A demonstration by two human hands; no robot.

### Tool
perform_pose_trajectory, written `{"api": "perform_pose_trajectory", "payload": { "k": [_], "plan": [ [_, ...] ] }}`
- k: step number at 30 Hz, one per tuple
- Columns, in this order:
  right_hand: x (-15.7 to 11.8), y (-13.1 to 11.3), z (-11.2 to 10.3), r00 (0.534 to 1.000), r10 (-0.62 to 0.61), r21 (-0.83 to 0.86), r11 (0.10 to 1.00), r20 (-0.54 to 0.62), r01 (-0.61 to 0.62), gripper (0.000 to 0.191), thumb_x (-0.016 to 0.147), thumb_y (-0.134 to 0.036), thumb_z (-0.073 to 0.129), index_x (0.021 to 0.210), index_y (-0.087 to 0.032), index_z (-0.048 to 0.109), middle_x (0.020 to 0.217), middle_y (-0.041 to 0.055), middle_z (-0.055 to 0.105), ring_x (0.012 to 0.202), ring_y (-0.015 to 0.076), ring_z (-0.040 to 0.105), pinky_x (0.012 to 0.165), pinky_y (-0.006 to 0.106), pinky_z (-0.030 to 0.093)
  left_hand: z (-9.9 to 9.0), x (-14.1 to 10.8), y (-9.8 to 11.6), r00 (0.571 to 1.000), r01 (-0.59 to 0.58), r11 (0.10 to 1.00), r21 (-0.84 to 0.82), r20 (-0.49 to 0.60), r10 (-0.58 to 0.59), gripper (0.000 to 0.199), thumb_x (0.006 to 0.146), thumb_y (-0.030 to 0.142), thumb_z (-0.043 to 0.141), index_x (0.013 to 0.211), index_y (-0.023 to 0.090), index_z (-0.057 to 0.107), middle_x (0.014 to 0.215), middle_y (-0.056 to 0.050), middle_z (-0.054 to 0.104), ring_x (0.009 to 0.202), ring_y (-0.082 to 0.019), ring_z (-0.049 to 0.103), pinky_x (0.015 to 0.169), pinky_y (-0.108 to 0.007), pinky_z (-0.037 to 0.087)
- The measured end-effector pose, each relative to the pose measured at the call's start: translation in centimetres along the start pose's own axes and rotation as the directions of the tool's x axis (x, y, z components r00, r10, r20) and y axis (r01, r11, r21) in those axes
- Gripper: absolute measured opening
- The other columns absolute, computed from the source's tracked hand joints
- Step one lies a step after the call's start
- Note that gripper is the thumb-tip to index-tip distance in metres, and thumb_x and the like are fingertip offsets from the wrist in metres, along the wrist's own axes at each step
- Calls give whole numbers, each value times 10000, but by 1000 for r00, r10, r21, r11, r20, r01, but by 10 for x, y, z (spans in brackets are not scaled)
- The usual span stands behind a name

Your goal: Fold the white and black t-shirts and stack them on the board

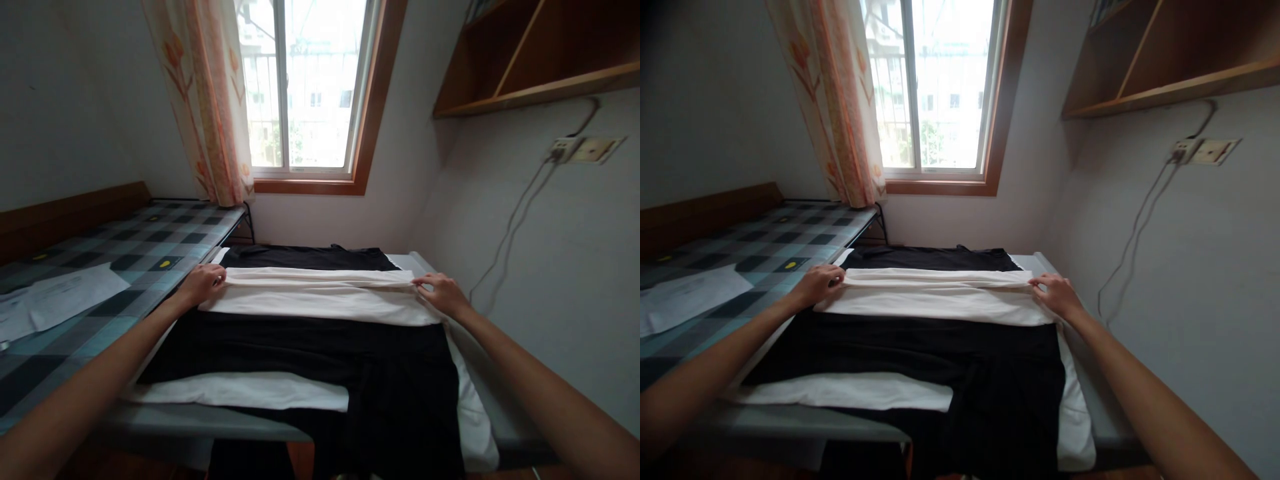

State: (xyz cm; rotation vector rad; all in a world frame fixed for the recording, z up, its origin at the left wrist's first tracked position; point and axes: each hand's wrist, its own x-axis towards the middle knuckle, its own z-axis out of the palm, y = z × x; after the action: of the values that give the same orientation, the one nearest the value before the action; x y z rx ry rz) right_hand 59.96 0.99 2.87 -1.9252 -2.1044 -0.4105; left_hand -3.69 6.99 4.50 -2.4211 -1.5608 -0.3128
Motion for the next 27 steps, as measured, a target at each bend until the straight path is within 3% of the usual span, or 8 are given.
{"api": "perform_pose_trajectory", "payload": {
  "k": [3, 7, 11, 16, 20, 22, 27],
  "plan": [
    [0, -13, -2, 997, -26, -90, 995, 75, 33, 251, 819, -290, 536, 930, -252, 759, 1032, 68, 720, 975, 269, 604, 808, 378, 406, 5, 4, 19, 990, -118, 992, -32, -79, 116, 163, 797, 308, 570, 860, 212, 685, 1063, -87, 686, 1044, -281, 596, 911, -401, 420],
    [2, -32, -2, 992, -90, -124, 987, 93, 102, 273, 835, -275, 528, 1012, -243, 733, 1057, 84, 699, 1024, 277, 574, 854, 400, 365, 22, 17, 54, 973, -226, 969, -98, -74, 220, 233, 875, 333, 519, 963, 214, 698, 1032, -80, 687, 955, -242, 620, 888, -387, 445],
    [10, -41, 1, 986, -146, -115, 981, 82, 155, 248, 866, -302, 516, 946, -227, 739, 1020, 98, 698, 987, 273, 575, 862, 403, 344, 35, 34, 91, 960, -277, 948, -159, -83, 266, 263, 931, 286, 465, 1003, 204, 705, 998, -94, 684, 899, -216, 628, 855, -364, 462],
    [14, -54, -1, 970, -242, -97, 965, 25, 243, 239, 888, -298, 500, 893, -206, 720, 987, 100, 691, 956, 258, 568, 875, 390, 335, 39, 54, 124, 949, -306, 918, -252, -151, 275, 266, 947, 265, 463, 970, 213, 723, 984, -97, 679, 916, -220, 618, 859, -372, 461],
    [7, -63, -4, 981, -188, -129, 975, -52, 180, 253, 912, -285, 465, 879, -181, 693, 930, 115, 686, 926, 259, 575, 852, 382, 343, 42, 64, 128, 975, -184, 929, -320, -181, 131, 279, 949, 267, 459, 965, 210, 732, 972, -91, 681, 842, -207, 629, 773, -333, 468],
    [2, -61, -2, 974, -222, -101, 971, -34, 218, 252, 918, -285, 460, 879, -179, 685, 932, 116, 683, 928, 261, 579, 845, 375, 355, 43, 64, 124, 974, -173, 918, -358, -199, 106, 284, 954, 279, 454, 994, 219, 729, 958, -80, 680, 816, -196, 631, 744, -314, 468],
    [-6, -51, 2, 953, -298, -77, 951, 45, 301, 204, 900, -240, 481, 914, -184, 677, 972, 106, 676, 959, 258, 591, 839, 352, 368, 44, 44, 104, 915, -402, 867, -295, -166, 368, 276, 953, 283, 452, 988, 231, 721, 953, -72, 674, 895, -194, 614, 840, -325, 475]
  ]
}}
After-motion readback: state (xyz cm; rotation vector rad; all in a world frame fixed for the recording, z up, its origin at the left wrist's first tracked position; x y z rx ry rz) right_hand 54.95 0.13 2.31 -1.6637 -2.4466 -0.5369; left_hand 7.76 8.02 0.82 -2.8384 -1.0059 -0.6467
